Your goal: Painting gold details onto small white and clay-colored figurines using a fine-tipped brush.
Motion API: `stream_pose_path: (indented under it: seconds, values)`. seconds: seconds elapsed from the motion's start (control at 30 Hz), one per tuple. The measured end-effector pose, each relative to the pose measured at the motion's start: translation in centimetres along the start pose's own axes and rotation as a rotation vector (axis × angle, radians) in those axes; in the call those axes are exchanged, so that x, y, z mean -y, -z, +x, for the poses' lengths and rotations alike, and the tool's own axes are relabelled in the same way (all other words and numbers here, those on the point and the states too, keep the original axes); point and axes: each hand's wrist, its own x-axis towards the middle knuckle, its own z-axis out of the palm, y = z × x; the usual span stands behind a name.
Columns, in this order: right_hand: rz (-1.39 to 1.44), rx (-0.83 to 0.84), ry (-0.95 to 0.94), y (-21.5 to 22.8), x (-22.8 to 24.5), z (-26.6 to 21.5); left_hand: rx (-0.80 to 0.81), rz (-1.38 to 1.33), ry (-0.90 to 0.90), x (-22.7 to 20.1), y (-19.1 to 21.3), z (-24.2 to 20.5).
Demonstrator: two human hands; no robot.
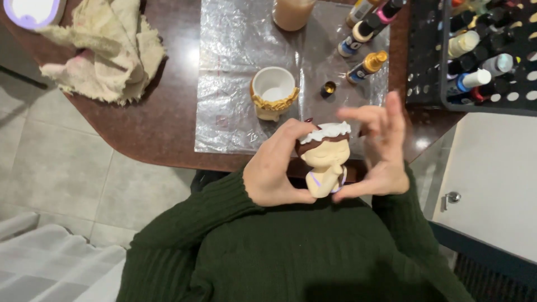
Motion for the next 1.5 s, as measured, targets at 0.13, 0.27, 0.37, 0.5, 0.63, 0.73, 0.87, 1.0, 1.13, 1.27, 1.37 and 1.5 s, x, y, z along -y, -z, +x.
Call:
stream_pose_path:
  seconds: [0.13,0.27,0.37,0.5,0.63,0.73,0.87,1.0,1.13,1.27,1.37,1.5]
  values:
    - [0.139,-0.273,-0.058,1.3,0.0,-1.3,-0.051,0.109,0.053,-1.1,0.2,0.1]
    - [0.321,-0.608,-0.118,4.3,-1.0,-4.4,-0.075,0.152,0.114,-0.8,0.1,0.1]
    - [0.259,-0.703,-0.148,5.0,-1.0,-5.8,-0.088,0.146,0.12,-0.2,0.0,0.1]
    - [0.124,-0.728,-0.188,2.7,3.2,-1.9,-0.098,0.128,0.023,1.2,-0.1,0.1]
    - [0.242,-0.751,-0.218,5.4,1.7,-3.3,-0.107,0.151,-0.22,3.6,-0.9,0.1]
    - [0.593,-0.89,-0.291,5.4,2.2,-0.9,-0.125,0.218,-0.415,4.9,-1.1,-0.5]
    - [0.353,-0.686,-0.146,5.3,-1.7,-1.2,-0.08,0.291,-0.487,6.2,-0.7,-1.4]
    - [-0.152,-0.578,-0.159,2.7,-1.9,1.3,-0.073,0.317,-0.468,6.2,-0.6,-1.5]
    - [-0.337,-0.478,-0.154,1.5,-2.6,4.2,-0.061,0.324,-0.475,6.4,-0.4,-1.2]
    - [-0.565,-0.341,-0.194,0.7,-2.9,5.3,-0.048,0.323,-0.452,6.5,-0.5,-1.2]
    - [-0.64,-0.329,-0.15,1.1,-3.9,4.8,-0.065,0.331,-0.439,6.6,-0.6,-1.2]
    - [-0.651,-0.615,0.124,2.4,-6.0,2.9,-0.091,0.342,-0.417,6.4,-0.6,-1.2]
